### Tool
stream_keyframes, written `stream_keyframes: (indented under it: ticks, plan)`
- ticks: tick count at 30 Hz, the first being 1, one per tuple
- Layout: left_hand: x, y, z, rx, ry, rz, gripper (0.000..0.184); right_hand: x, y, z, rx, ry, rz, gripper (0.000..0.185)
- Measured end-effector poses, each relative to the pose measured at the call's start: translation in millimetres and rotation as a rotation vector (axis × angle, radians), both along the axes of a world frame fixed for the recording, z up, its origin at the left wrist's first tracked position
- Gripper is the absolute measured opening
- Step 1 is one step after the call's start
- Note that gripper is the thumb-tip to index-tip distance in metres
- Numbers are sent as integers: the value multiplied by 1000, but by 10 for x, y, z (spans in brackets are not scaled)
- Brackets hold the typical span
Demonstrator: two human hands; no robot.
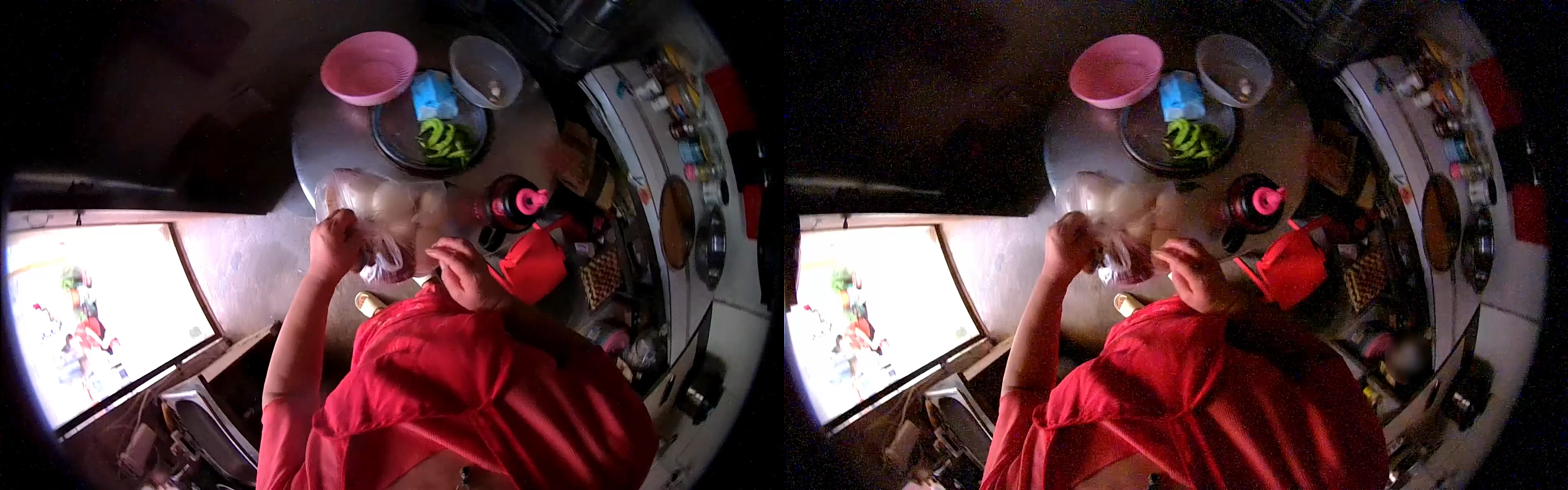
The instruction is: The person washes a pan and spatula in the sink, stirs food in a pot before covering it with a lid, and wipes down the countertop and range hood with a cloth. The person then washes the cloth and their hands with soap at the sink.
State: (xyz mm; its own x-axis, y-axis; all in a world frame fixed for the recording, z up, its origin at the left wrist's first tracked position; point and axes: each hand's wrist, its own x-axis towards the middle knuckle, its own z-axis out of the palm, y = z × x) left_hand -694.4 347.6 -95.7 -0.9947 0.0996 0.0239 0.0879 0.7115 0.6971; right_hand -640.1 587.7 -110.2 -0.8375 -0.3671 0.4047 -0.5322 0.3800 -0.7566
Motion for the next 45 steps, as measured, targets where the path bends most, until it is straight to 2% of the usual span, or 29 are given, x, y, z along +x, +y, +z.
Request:
stream_keyframes:
  ticks: [2,5,7,8,9,12,13,15,18,21,24,25,26,28,30,33,35,39,41,43,45]
  plan:
    - [190,-181,120,-16,10,26,7,-94,-267,177,20,105,102,48]
    - [512,-433,318,-25,-71,53,7,-174,-914,306,65,11,268,66]
    - [740,-755,132,-99,-18,-1,7,-143,-1325,105,-8,9,382,71]
    - [818,-855,181,-28,-98,89,7,-172,-1509,120,63,28,436,75]
    - [907,-981,237,42,-181,176,6,-144,-1701,126,53,-18,477,71]
    - [1189,-1489,182,94,-151,219,5,4,-2279,-27,221,-57,553,70]
    - [1271,-1635,187,107,-142,235,5,67,-2436,-21,179,-11,545,70]
    - [1456,-1932,209,134,-125,283,5,192,-2793,25,192,-101,608,70]
    - [1635,-2394,334,-66,-37,246,9,314,-3480,-101,94,-73,576,65]
    - [1771,-2884,398,-273,66,220,10,271,-4104,-93,171,-12,726,62]
    - [1924,-3267,410,-393,2,357,10,294,-4647,-214,119,-24,809,40]
    - [2002,-3453,342,-374,67,366,7,327,-4867,-338,90,-2,859,33]
    - [2053,-3523,470,-392,24,386,7,360,-5010,-256,87,16,872,29]
    - [2198,-3783,332,-359,72,458,12,362,-5342,-256,106,43,918,21]
    - [2275,-3984,223,-281,15,581,16,357,-5676,-167,90,-13,946,16]
    - [2441,-4420,427,-43,140,945,32,330,-6281,-323,64,-314,1020,15]
    - [2523,-4814,387,162,218,1121,32,253,-6696,-401,76,-431,1058,17]
    - [2699,-5347,240,108,168,1476,26,20,-7647,-611,74,-420,1230,17]
    - [2712,-5584,243,153,189,1601,24,-20,-8164,-403,132,-590,1282,19]
    - [2667,-5821,415,405,164,1731,20,-148,-8780,-475,43,-397,1447,19]
    - [2644,-6062,355,342,262,1817,21,-155,-9318,-243,96,-331,1535,19]
